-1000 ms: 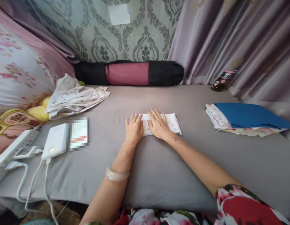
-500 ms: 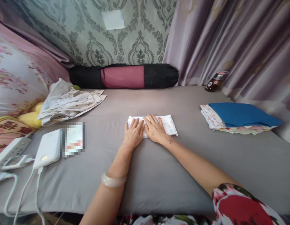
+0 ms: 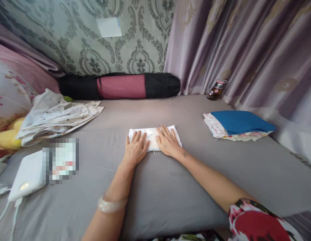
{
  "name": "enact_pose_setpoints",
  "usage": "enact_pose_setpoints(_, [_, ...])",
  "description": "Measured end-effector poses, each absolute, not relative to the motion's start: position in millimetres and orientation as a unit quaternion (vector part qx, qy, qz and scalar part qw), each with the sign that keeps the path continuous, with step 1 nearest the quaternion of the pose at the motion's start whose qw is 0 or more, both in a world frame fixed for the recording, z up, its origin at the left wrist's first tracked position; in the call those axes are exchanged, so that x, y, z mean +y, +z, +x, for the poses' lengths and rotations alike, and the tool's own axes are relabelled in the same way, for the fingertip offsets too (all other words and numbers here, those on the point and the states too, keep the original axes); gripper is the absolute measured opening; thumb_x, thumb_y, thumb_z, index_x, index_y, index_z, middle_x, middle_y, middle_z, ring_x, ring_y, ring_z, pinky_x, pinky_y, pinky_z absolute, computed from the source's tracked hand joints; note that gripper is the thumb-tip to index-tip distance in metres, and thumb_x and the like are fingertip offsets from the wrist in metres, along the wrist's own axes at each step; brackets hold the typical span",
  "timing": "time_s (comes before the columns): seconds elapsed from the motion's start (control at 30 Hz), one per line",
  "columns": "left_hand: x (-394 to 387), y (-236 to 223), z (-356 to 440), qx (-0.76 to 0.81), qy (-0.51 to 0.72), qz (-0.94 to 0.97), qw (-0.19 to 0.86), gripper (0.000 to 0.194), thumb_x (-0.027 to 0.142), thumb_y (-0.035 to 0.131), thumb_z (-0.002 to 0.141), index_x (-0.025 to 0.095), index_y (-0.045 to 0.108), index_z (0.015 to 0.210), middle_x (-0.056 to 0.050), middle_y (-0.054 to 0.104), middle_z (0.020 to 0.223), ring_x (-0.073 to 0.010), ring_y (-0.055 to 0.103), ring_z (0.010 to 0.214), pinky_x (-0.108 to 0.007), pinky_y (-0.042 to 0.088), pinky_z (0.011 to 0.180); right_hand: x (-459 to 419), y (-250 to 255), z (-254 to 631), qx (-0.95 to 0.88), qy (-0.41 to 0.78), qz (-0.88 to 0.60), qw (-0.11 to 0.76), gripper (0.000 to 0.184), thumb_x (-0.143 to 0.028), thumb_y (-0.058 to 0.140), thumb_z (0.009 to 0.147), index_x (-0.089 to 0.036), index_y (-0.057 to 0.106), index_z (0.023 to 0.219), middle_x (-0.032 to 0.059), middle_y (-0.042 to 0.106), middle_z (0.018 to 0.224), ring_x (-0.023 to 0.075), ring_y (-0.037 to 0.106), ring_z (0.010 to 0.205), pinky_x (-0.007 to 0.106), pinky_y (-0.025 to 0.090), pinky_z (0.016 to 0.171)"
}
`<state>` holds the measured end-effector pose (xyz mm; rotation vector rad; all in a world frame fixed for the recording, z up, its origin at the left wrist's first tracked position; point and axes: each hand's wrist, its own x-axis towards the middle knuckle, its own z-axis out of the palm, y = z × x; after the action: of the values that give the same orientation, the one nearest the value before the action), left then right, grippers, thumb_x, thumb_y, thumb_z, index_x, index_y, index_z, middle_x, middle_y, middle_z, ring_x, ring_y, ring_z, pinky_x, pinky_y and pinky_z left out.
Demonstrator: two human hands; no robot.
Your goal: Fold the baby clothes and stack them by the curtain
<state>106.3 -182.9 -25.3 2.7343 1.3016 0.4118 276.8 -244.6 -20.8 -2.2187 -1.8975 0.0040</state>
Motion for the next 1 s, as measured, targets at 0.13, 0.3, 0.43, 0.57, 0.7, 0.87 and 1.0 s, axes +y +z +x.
enact_pose_setpoints(0.13, [-182.3,-25.4,105.9,0.424,0.135,0.895,0.043,0.047,0.041,0.037,0.096,0.023,0.049,0.137,-0.012,0.042,0.148,-0.0290,0.034,0.139,-0.056,0.024,0.112,-243.0,-24.3,275.0,-0.645,-0.002,-0.756,0.113,0.053,-0.036,0.025,0.100,-0.014,0.037,0.146,0.0142,0.035,0.152,0.0264,0.026,0.142,0.049,0.014,0.115])
enact_pose_setpoints(0.3, [-181.4,-26.5,105.2,0.425,0.129,0.895,0.042,0.048,0.042,0.036,0.096,0.023,0.048,0.138,-0.012,0.042,0.149,-0.0279,0.033,0.140,-0.053,0.025,0.112,-241.5,-23.2,276.8,-0.646,0.008,-0.755,0.113,0.053,-0.036,0.025,0.100,-0.014,0.037,0.146,0.0145,0.035,0.152,0.0268,0.026,0.142,0.049,0.014,0.115])
enact_pose_setpoints(0.43, [-180.5,-28.7,103.6,0.428,0.133,0.893,0.046,0.048,0.043,0.037,0.096,0.023,0.048,0.138,-0.012,0.042,0.148,-0.0278,0.033,0.140,-0.053,0.026,0.112,-246.2,-18.7,282.7,-0.651,0.023,-0.751,0.106,0.053,-0.036,0.026,0.100,-0.013,0.036,0.146,0.0151,0.034,0.152,0.0261,0.026,0.142,0.046,0.016,0.115])
enact_pose_setpoints(0.57, [-179.8,-29.1,103.0,0.434,0.148,0.888,0.040,0.045,0.042,0.037,0.096,0.024,0.051,0.135,-0.011,0.045,0.147,-0.0275,0.034,0.140,-0.053,0.024,0.113,-256.4,-14.8,292.5,-0.639,-0.009,-0.762,0.101,0.053,-0.035,0.027,0.099,-0.011,0.038,0.145,0.0165,0.032,0.153,0.0274,0.023,0.143,0.048,0.013,0.116])
enact_pose_setpoints(0.7, [-179.9,-26.6,104.0,0.452,0.151,0.878,0.038,0.043,0.041,0.036,0.096,0.025,0.053,0.132,-0.011,0.046,0.146,-0.0274,0.033,0.140,-0.052,0.024,0.113,-262.2,-17.9,300.5,-0.630,-0.002,-0.771,0.095,0.055,-0.036,0.026,0.099,-0.010,0.036,0.147,0.0159,0.029,0.154,0.0277,0.021,0.144,0.048,0.014,0.116])
enact_pose_setpoints(0.87, [-179.9,-24.9,104.5,0.456,0.128,0.879,0.055,0.048,0.040,0.035,0.097,0.019,0.048,0.138,-0.014,0.041,0.149,-0.0300,0.030,0.141,-0.053,0.027,0.112,-261.7,-24.8,301.4,-0.623,0.019,-0.774,0.110,0.056,-0.036,0.026,0.099,-0.010,0.034,0.148,0.0143,0.029,0.155,0.0269,0.019,0.144,0.046,0.015,0.116])
enact_pose_setpoints(1.0, [-175.5,-32.0,102.9,0.456,0.158,0.873,0.070,0.045,0.039,0.038,0.096,0.020,0.051,0.134,-0.014,0.043,0.147,-0.0306,0.031,0.141,-0.052,0.030,0.111,-260.8,-25.0,304.1,-0.621,0.059,-0.770,0.133,0.054,-0.034,0.028,0.099,-0.012,0.034,0.148,0.0139,0.027,0.156,0.0274,0.016,0.145,0.049,0.014,0.116])
